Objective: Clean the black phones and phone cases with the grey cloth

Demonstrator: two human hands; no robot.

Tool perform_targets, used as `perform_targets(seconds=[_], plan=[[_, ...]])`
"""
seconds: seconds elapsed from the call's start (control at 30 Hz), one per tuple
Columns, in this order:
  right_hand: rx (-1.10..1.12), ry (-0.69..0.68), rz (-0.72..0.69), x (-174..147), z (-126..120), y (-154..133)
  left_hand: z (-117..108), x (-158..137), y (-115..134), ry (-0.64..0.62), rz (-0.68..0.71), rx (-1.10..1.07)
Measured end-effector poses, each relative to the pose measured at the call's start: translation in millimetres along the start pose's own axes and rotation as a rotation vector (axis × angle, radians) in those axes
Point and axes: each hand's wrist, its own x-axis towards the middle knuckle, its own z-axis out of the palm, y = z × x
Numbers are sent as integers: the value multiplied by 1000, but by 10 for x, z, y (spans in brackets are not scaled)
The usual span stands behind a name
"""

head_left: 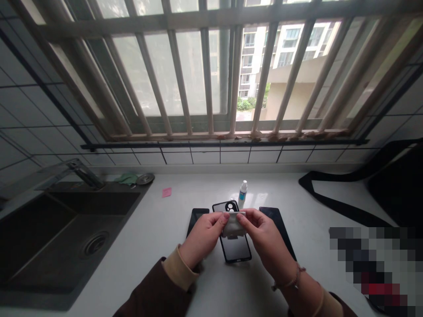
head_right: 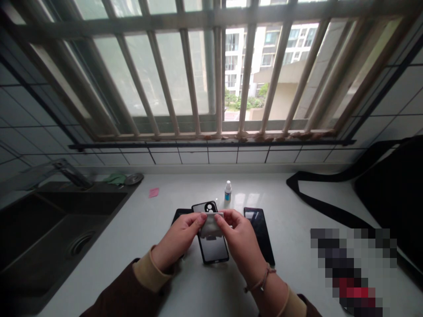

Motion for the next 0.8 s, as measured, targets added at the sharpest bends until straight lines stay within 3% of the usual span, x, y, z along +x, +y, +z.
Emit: perform_targets(seconds=[0.23, 0.5, 0.8], plan=[[3, 45, 36, 22, -33, 76, 5, 13, -3, 0, -54, -31], [-4, -78, 100, -13, 37, -40, 11, 19, -11, 91, -73, 53], [-210, -102, 13, 4, -9, -15, 4, 12, -12, 113, -83, 50]])
